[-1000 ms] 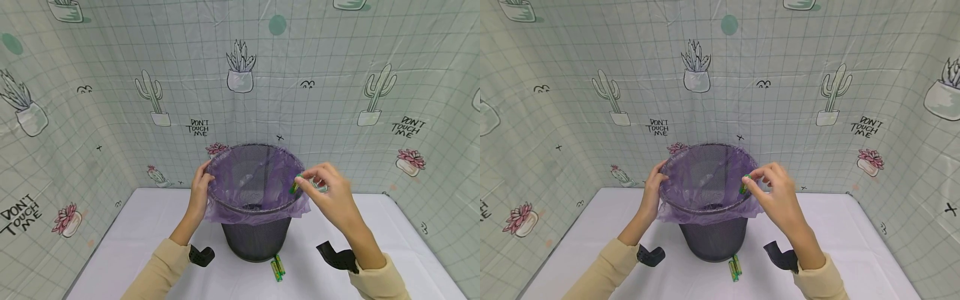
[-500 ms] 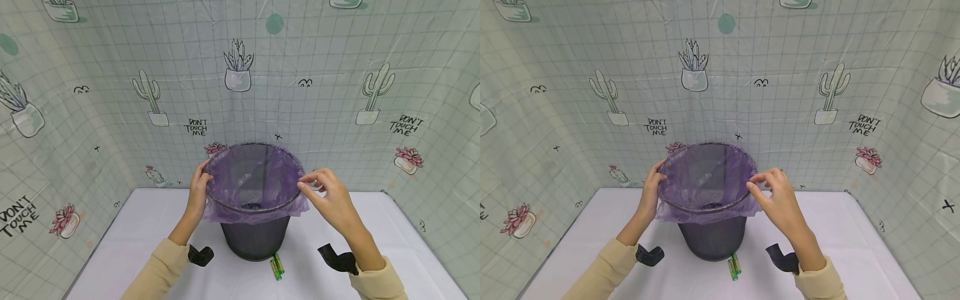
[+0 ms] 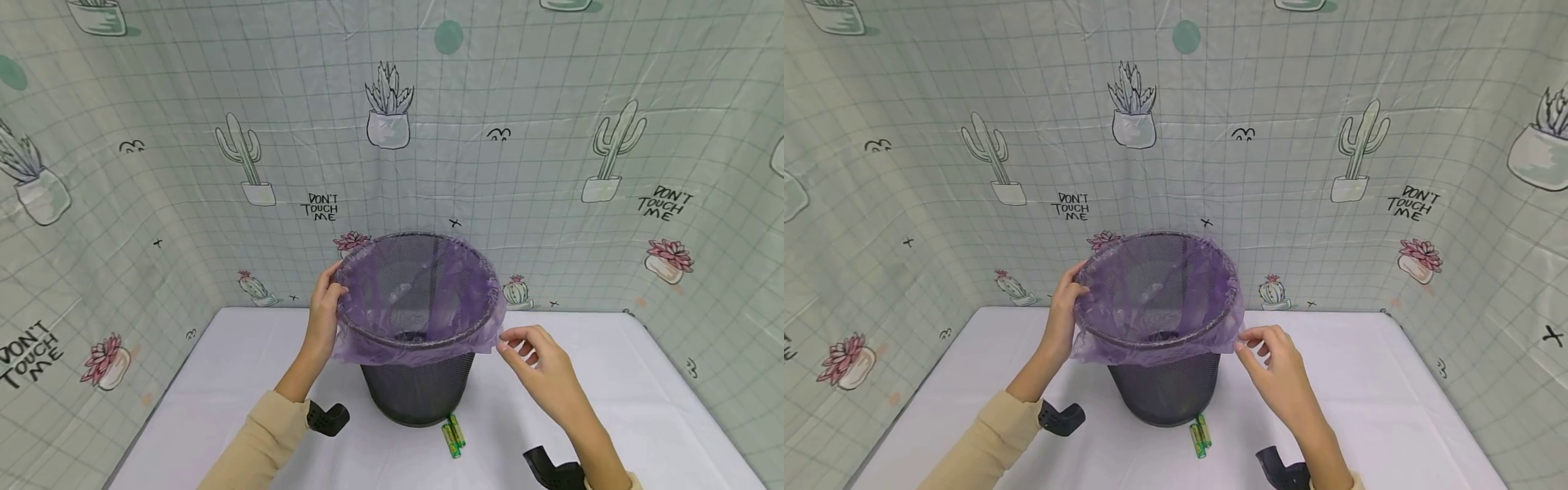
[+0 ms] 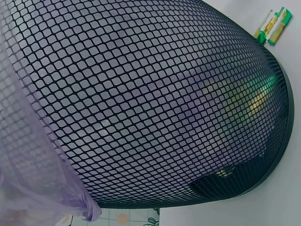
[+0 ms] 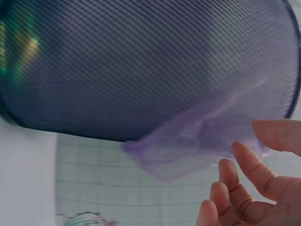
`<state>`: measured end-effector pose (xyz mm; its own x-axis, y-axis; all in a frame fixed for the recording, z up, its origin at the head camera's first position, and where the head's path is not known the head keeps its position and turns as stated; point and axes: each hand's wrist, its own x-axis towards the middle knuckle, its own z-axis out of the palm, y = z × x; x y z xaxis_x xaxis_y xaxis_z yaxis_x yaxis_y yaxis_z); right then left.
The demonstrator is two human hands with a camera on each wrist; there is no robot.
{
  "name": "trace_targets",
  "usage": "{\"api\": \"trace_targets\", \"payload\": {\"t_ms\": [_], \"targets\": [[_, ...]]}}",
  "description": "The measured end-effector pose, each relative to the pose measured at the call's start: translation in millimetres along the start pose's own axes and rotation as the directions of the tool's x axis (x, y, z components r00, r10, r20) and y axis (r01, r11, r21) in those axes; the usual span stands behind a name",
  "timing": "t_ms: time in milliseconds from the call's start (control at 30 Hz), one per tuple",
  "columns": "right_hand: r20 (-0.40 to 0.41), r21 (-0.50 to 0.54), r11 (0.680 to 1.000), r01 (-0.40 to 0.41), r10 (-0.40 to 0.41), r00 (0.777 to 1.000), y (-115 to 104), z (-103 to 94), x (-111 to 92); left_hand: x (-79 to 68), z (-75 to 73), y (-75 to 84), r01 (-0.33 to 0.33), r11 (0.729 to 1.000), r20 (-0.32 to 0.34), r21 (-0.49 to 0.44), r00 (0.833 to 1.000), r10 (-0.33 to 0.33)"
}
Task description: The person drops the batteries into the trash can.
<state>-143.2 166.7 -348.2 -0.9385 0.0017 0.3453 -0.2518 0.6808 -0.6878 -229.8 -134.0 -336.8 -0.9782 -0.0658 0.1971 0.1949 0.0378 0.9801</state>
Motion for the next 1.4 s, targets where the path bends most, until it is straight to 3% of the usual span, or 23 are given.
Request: {"api": "trace_targets", "payload": {"t_ms": [367, 567, 667, 833, 1000, 1400], "targets": [[0.157, 0.008, 0.986, -0.166, 0.163, 0.974, 28, 38.7, -31, 0.2, -0.9, 0.3, -0.004, 1.0, 0.005, 0.004, 1.0, 0.004], [0.299, 0.0, 0.963, -0.268, 0.256, 0.919, 40, 58.9, -44, -0.4, -0.6, 0.8, -0.005, 1.0, 0.002, -0.004, 1.0, 0.005], [0.37, 0.017, 0.959, -0.284, 0.257, 0.892, 47, 69.5, -52, -1.3, -0.2, 1.2, -0.005, 1.0, -0.001, -0.002, 1.0, 0.005], [0.423, 0.033, 0.956, -0.293, 0.252, 0.87, 57, 87.7, -65, -1.2, 0.3, 0.4, -0.01, 1.0, -0.005, -0.005, 1.0, 0.01], [0.409, 0.019, 0.944, -0.33, 0.294, 0.864, 62, 101.8, -72, -0.5, 0.2, -0.2, -0.01, 1.0, -0.005, 0.001, 1.0, 0.01], [0.333, -0.074, 0.951, -0.301, 0.308, 0.891, 62, 113.5, -74, 1.6, 0.4, -0.6, 0.008, 1.0, -0.006, -0.008, 1.0, -0.008]]}}
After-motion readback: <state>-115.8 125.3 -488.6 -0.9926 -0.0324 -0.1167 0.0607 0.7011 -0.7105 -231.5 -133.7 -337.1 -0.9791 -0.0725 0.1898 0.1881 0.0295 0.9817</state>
